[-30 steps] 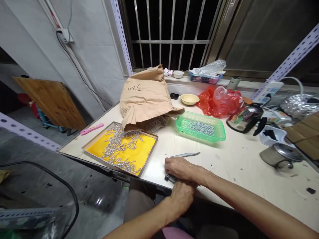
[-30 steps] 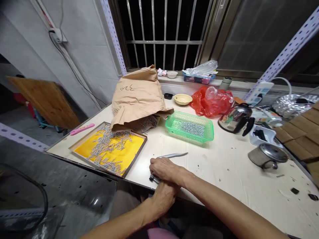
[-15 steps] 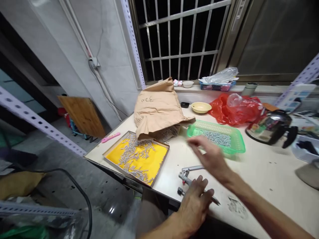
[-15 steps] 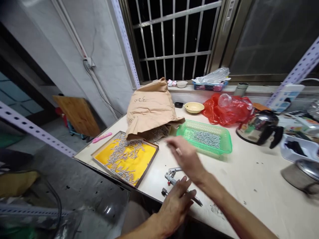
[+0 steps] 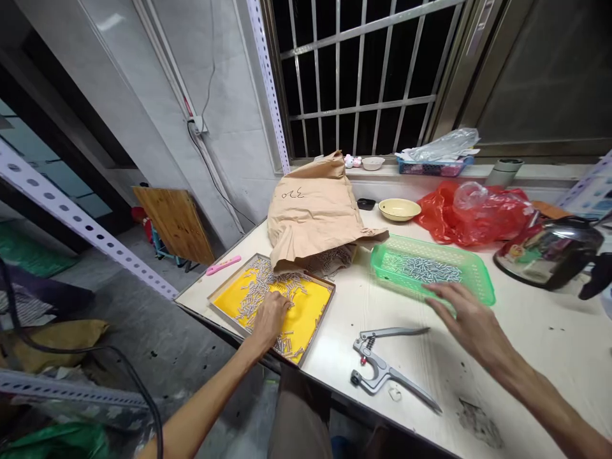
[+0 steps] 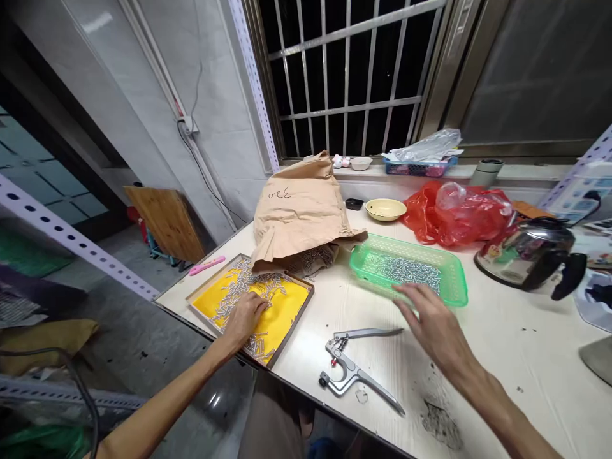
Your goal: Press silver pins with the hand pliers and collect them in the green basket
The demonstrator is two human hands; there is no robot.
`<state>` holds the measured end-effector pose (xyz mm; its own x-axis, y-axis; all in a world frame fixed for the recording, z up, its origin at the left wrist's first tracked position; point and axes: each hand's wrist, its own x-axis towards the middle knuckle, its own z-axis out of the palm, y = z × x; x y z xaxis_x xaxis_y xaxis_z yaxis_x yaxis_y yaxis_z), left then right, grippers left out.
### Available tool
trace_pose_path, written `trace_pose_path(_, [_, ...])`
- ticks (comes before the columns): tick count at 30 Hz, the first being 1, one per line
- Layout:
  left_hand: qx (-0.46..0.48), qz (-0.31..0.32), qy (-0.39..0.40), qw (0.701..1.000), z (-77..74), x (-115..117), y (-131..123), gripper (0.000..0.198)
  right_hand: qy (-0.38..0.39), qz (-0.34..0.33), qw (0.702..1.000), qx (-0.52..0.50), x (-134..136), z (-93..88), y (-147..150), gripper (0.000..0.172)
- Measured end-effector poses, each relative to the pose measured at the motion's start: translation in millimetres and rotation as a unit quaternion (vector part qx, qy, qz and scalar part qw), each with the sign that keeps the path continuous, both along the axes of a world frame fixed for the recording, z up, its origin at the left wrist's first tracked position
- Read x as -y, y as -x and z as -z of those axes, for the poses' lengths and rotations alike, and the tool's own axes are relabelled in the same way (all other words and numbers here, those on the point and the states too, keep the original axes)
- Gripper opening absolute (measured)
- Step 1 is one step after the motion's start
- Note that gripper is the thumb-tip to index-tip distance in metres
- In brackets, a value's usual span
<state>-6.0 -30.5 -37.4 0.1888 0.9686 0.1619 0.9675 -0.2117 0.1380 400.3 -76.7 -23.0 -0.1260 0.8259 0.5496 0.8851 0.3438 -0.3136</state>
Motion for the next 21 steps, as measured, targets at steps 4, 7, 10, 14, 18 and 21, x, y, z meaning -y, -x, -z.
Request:
trace_pose_path(4, [-0.042, 0.008, 0.014, 0.999, 0.3, -4.8, -2.6, 0.027, 0.074, -0.067, 0.995, -0.003, 53.6, 23.2, 28.4, 0.028])
trace_pose_path(7, [-0.074, 0.005, 0.028, 0.997, -2.5, -5.8, -4.5, 0.028, 0.108, -0.098, 0.989, 0.002, 82.0, 35.8, 41.5, 0.025])
trace_pose_path(10, [-0.093, 0.005, 0.052, 0.994, -4.1, -7.7, -6.8, 0.028, 0.133, -0.118, 0.984, 0.019, 94.0, 41.8, 53.2, 0.023])
trace_pose_path(14, [-0.100, 0.020, 0.063, 0.993, -8.6, -11.2, -9.0, 0.024, 0.136, -0.110, 0.983, 0.056, 92.0, 50.1, 68.4, 0.022])
trace_pose_path(18, [-0.097, 0.045, 0.053, 0.993, -21.4, -9.5, -10.8, 0.022, 0.132, -0.062, 0.985, 0.094, 88.3, 53.9, 76.1, 0.021])
trace_pose_path(21, [0.030, 0.024, 0.085, 0.996, -31.2, 3.7, -26.4, 0.019, 0.156, -0.041, 0.981, 0.107, 89.5, 45.0, 71.5, 0.022])
